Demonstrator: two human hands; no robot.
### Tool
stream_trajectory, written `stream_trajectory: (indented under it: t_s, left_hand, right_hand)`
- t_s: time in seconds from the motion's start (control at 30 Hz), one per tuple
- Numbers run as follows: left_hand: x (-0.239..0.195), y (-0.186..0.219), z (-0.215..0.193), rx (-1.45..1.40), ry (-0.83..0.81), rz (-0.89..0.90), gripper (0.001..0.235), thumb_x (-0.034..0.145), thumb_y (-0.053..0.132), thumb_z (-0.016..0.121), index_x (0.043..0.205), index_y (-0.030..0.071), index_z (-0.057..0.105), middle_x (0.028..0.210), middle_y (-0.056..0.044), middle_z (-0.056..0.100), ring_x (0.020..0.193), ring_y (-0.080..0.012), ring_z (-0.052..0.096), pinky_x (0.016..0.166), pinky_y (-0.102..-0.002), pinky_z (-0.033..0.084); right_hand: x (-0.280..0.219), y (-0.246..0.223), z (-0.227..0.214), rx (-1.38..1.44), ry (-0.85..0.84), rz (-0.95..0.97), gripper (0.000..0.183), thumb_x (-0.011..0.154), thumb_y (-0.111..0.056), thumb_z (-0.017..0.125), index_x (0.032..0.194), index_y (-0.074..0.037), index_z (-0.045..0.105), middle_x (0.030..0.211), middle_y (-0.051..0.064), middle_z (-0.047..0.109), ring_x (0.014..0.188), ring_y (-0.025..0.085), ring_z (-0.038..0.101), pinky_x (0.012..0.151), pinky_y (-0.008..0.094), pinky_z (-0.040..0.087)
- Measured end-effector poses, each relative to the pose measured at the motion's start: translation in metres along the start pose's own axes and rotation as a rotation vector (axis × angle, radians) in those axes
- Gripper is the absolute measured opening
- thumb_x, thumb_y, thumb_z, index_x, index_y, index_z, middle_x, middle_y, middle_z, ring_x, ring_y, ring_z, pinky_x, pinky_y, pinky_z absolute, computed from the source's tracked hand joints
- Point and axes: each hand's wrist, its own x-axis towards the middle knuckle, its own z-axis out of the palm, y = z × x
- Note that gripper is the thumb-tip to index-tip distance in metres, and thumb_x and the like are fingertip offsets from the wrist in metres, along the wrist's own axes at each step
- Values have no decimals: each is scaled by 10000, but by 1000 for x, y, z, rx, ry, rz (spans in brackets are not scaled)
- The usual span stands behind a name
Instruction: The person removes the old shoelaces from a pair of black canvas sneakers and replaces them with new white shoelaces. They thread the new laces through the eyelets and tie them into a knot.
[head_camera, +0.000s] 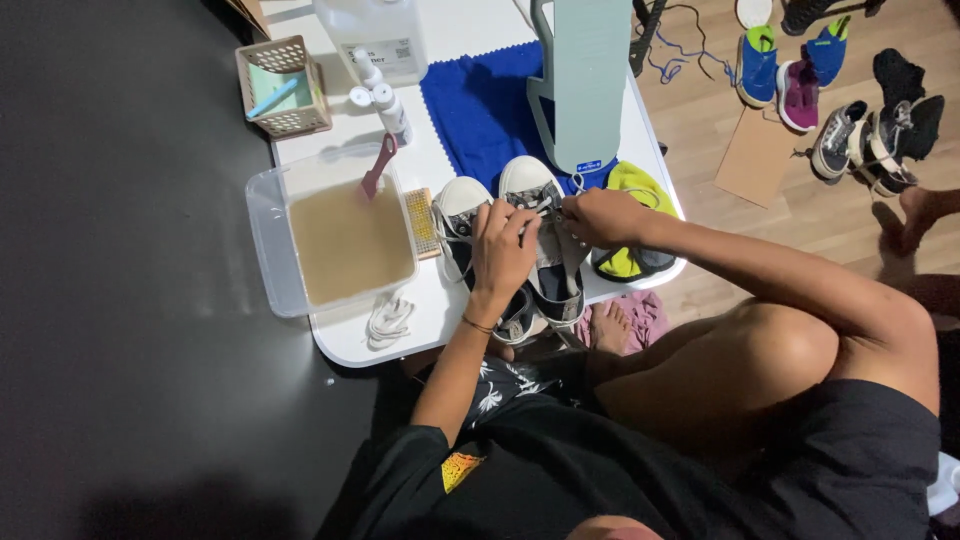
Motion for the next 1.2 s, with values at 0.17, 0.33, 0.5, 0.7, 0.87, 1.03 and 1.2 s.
stream_trajectory:
  t_s: [0.17, 0.33, 0.5, 0.7, 0.87, 1.03, 1.2]
  left_hand:
    - [10, 1, -17, 65, -65, 14, 103, 930, 174, 723, 885, 100, 666, 916, -11, 463, 836, -237, 493, 723, -367, 434]
    - [16, 6, -16, 187, -237, -4, 163, 838, 175, 800, 880, 61, 691, 980, -32, 435, 914, -259, 491, 731, -397, 449]
    - [17, -9, -30, 242, -209, -125, 71, 855, -35, 712, 854, 29, 681, 1023, -85, 509, 935, -282, 542, 707, -375, 458]
    - [45, 30, -76, 217, -73, -35, 131, 913, -56, 650, 1032, -2, 660, 1102, -142, 513, 962, -307, 546, 751, -391, 476]
    - [40, -15, -9, 315, -299, 252, 240, 811, 191, 794, 973, 67, 668, 990, -69, 520, 962, -290, 534, 748, -398, 465]
    - [44, -29, 18, 400, -460, 313, 254, 813, 243, 800, 925, 39, 699, 866, -93, 546, 855, -255, 530, 702, -372, 449]
    - [50, -40, 36, 418, -479, 345, 80, 783, 55, 769, 741, 57, 702, 735, -116, 618, 805, -278, 610, 653, -356, 473]
  right_hand:
    - [7, 6, 12, 2, 20, 2, 268, 1005, -347, 587, 1140, -141, 690, 956, 139, 761, 867, 352, 769, 724, 464, 622]
    - [3, -3, 0, -14, -2, 10, 266, 998, -324, 587, 1120, -118, 704, 945, 152, 760, 890, 364, 767, 763, 466, 618]
    - [-2, -10, -6, 38, -5, 15, 301, 1002, -335, 565, 1124, -96, 702, 952, 195, 765, 906, 416, 758, 783, 521, 607]
    - [-4, -10, -5, 37, 8, 30, 294, 1004, -328, 571, 1131, -99, 703, 947, 180, 762, 887, 390, 762, 776, 488, 618]
    - [-1, -7, 3, -10, -1, 33, 308, 993, -338, 585, 1159, -100, 690, 946, 174, 756, 886, 385, 763, 767, 495, 622]
    - [-2, -8, 4, 37, 15, 55, 303, 999, -335, 572, 1167, -112, 692, 942, 173, 758, 875, 386, 763, 771, 506, 622]
    - [2, -3, 4, 33, -6, 37, 302, 988, -356, 592, 1177, -143, 692, 967, 151, 766, 903, 376, 764, 769, 489, 623]
